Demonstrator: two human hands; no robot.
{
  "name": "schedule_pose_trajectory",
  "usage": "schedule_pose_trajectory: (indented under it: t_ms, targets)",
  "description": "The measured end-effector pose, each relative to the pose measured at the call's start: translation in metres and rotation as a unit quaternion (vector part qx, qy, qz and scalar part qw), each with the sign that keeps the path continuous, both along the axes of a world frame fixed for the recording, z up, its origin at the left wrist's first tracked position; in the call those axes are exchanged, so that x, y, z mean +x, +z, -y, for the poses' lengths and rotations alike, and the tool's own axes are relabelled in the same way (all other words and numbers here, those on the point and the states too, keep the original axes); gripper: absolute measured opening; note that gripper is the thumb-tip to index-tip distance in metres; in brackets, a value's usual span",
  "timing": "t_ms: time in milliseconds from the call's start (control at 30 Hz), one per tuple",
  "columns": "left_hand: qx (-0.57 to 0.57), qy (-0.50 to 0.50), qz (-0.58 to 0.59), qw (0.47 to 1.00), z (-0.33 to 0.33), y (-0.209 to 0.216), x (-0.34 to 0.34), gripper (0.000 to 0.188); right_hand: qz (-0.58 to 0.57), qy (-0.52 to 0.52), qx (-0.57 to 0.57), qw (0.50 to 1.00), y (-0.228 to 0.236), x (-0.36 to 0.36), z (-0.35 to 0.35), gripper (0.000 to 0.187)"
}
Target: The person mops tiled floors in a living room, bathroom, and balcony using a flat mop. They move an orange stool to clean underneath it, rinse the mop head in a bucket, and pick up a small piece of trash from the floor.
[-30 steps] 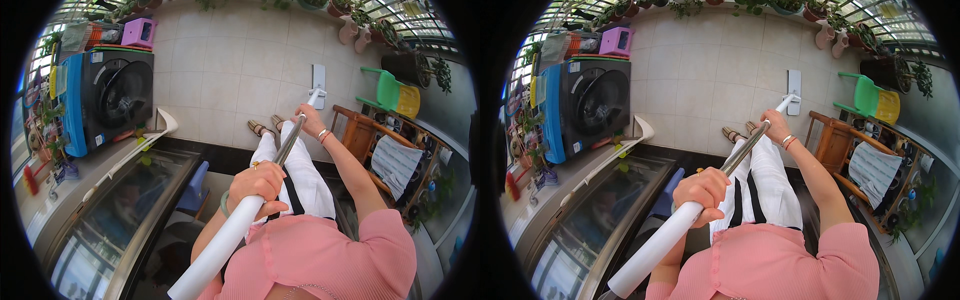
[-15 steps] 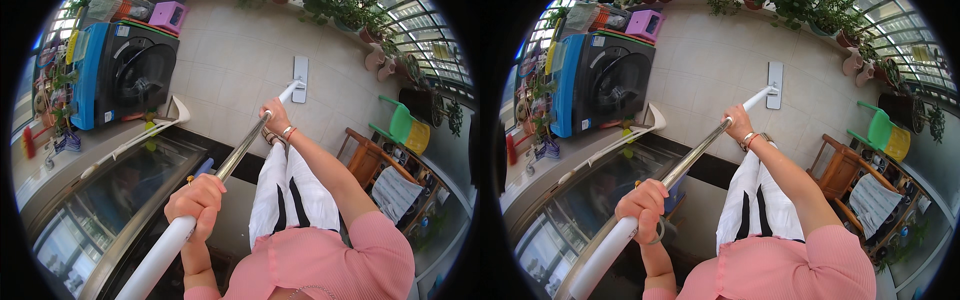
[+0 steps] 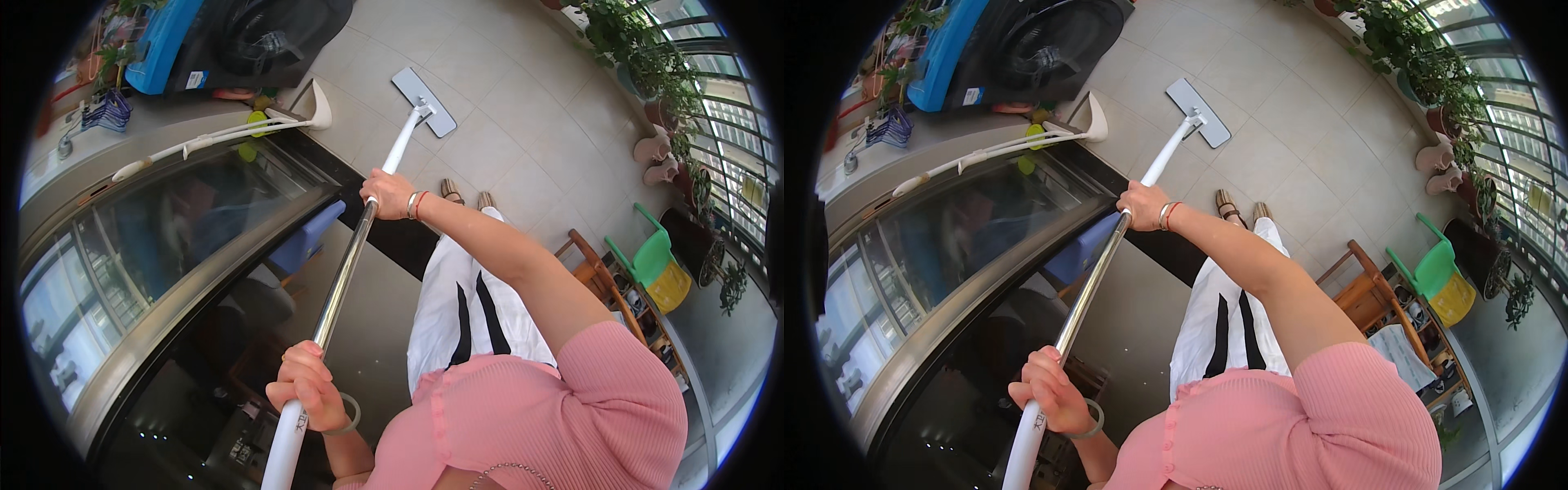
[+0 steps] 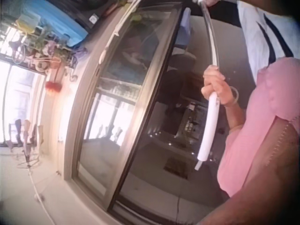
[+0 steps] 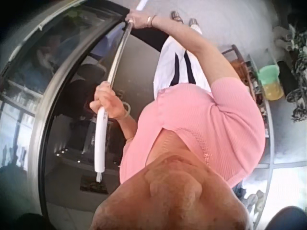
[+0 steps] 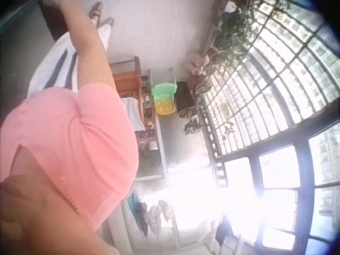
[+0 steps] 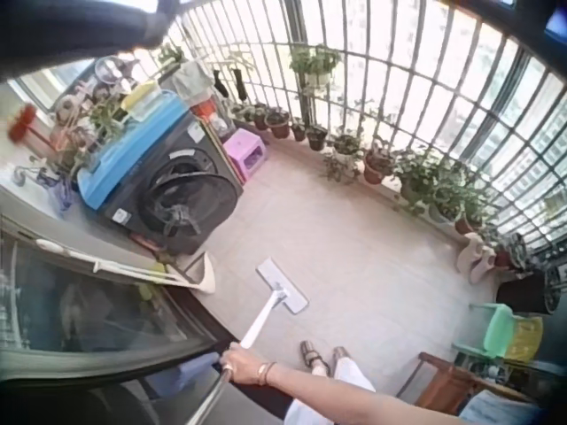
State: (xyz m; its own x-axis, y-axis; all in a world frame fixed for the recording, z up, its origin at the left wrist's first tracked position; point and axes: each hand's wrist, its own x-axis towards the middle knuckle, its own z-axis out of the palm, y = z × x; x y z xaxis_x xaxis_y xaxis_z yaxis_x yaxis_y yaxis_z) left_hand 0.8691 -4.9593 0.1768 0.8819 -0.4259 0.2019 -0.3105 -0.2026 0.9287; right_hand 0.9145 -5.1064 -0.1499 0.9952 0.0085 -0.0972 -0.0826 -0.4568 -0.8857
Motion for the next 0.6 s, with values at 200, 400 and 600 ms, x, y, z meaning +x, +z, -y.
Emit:
schedule_pose_trajectory:
  t_ms: [200,400,600]
  targets:
    - [0.011,0.072,0.008,0.997,-0.022,0.015,-0.024,0.017,-0.026,0.110,0.015,0.994,0.026,-0.008,-0.045,0.015]
    - [-0.059,-0.054,0.016,0.997,-0.017,0.007,-0.013,0.020,-0.072,0.073,0.001,0.995,0.042,-0.030,-0.014,0.012]
    - [-0.097,-0.163,-0.080,0.979,0.008,-0.012,-0.015,0.018,-0.072,-0.063,-0.038,0.995,0.022,-0.108,0.042,0.008]
